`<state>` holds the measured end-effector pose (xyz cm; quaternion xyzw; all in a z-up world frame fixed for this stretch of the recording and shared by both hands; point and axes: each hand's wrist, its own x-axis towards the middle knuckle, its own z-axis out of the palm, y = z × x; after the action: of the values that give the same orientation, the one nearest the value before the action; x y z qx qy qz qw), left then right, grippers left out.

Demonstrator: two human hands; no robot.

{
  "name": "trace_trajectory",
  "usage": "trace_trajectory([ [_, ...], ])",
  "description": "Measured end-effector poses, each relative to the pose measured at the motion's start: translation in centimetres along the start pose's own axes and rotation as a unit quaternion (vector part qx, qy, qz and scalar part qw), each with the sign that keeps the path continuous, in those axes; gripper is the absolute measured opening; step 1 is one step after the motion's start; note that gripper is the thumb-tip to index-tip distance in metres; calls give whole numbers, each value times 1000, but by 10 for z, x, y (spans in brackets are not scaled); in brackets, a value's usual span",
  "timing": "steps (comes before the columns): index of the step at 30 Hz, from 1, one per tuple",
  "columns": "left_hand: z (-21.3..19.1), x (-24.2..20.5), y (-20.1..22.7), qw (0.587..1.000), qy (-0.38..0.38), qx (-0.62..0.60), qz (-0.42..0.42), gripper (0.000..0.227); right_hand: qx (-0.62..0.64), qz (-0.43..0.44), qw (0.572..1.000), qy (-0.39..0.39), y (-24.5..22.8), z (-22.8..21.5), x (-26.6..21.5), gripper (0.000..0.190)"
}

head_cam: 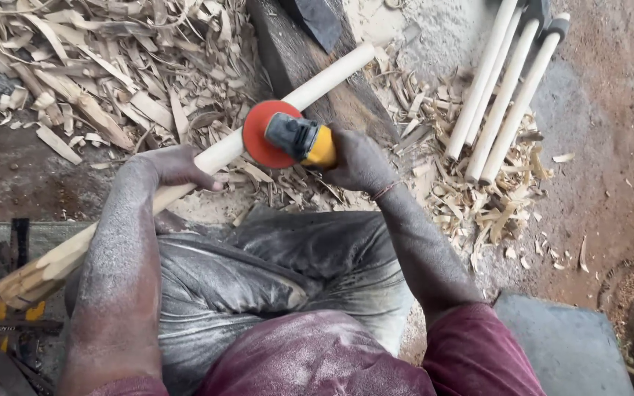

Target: Use an angle grinder with a sanding disc to shape and smooth a wooden tool handle.

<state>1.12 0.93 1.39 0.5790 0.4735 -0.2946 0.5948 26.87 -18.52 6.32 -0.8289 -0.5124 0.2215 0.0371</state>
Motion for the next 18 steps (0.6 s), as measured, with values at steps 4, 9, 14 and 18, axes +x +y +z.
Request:
trace_trajectory([
  [4,-1,17,-13,999,11,5,46,96,29,16,999,25,34,-7,8,75],
  [9,3,-10,1,1000,19,-7,-1,86,43,81,994,67,80,-18,28,70],
  [14,-4,79,-32,993,21,94,64,88,77,38,995,50,17,-13,5,68],
  [18,-3,67,-26,988,19,125,83,94,104,-12,994,14,-10,-12,-1,72],
])
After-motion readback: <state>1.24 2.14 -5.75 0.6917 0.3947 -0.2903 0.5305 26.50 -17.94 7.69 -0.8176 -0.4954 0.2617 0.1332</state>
